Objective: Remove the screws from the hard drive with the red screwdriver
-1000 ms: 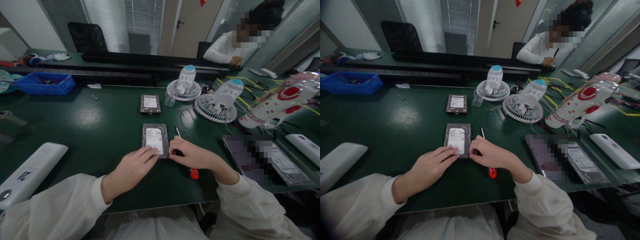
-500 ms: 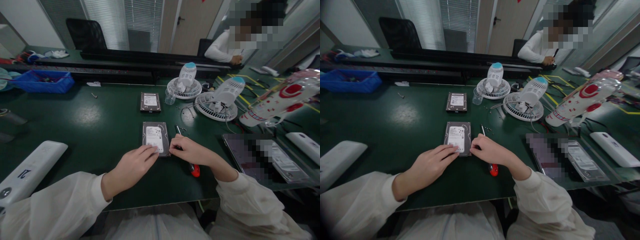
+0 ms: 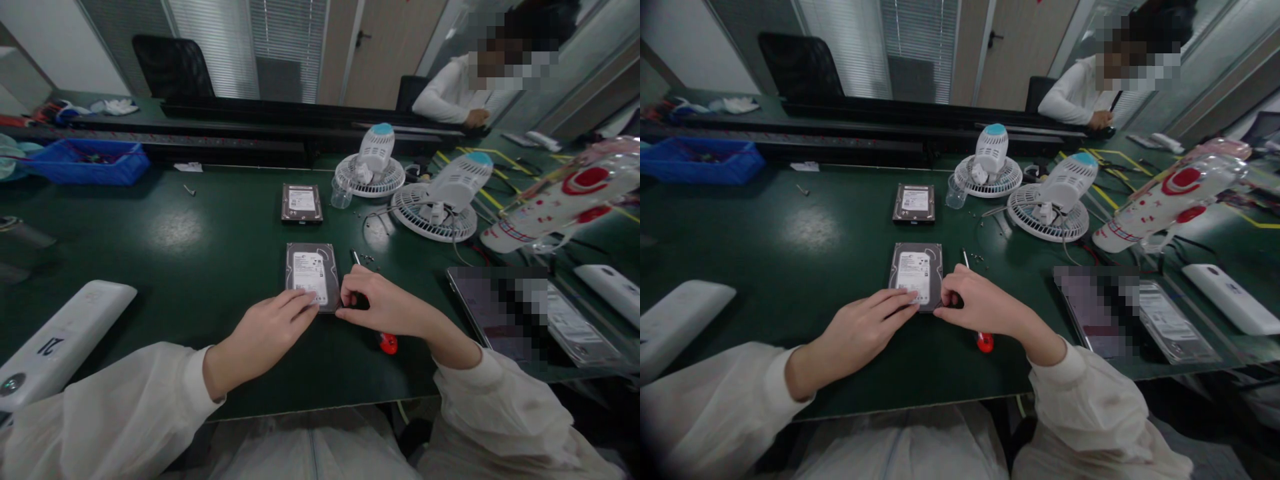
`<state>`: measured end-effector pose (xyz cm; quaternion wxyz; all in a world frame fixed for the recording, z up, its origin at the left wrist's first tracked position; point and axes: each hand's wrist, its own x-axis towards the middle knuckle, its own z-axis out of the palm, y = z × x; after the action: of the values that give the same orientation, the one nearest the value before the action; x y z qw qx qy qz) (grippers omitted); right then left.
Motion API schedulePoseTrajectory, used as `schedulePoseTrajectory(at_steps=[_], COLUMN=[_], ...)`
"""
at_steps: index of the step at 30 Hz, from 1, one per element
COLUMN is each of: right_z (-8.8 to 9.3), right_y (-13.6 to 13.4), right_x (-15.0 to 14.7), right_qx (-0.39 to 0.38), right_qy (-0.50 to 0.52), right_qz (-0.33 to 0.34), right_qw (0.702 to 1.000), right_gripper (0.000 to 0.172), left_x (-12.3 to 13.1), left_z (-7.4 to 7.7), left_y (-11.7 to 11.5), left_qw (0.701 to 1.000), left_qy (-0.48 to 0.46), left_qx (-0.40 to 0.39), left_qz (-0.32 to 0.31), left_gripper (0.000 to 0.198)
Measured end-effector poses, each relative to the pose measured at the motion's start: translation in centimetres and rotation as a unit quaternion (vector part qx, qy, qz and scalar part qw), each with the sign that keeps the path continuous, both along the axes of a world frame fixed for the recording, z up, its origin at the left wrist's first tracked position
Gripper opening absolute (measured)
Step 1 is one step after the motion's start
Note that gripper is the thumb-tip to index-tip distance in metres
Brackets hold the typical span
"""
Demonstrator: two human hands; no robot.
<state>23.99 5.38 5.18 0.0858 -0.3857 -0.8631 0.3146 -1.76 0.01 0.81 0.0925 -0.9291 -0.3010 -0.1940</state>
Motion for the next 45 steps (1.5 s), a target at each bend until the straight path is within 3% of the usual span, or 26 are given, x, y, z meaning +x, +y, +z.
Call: schedulePoseTrajectory(at_steps=[15, 45], right_z=[-0.4, -1.0], right_y=[-0.1, 0.5], right_x=[-0.1, 0.1], right_qx=[-0.018, -0.068], right_qy=[0.003, 0.046], right_qz=[-0.007, -0.067], right_qw=[1.0, 0.994], right_gripper=[0.007, 0.008], left_x=[-0.1, 0.0], left_z=[-0.5, -0.2], left_y=[0.0, 0.0], left_qw=[1.0, 1.0], left_qy=[0.007, 0.006], left_qx=[-0.008, -0.004], left_qz=[0.003, 0.008], left_gripper=[0.037, 0.037])
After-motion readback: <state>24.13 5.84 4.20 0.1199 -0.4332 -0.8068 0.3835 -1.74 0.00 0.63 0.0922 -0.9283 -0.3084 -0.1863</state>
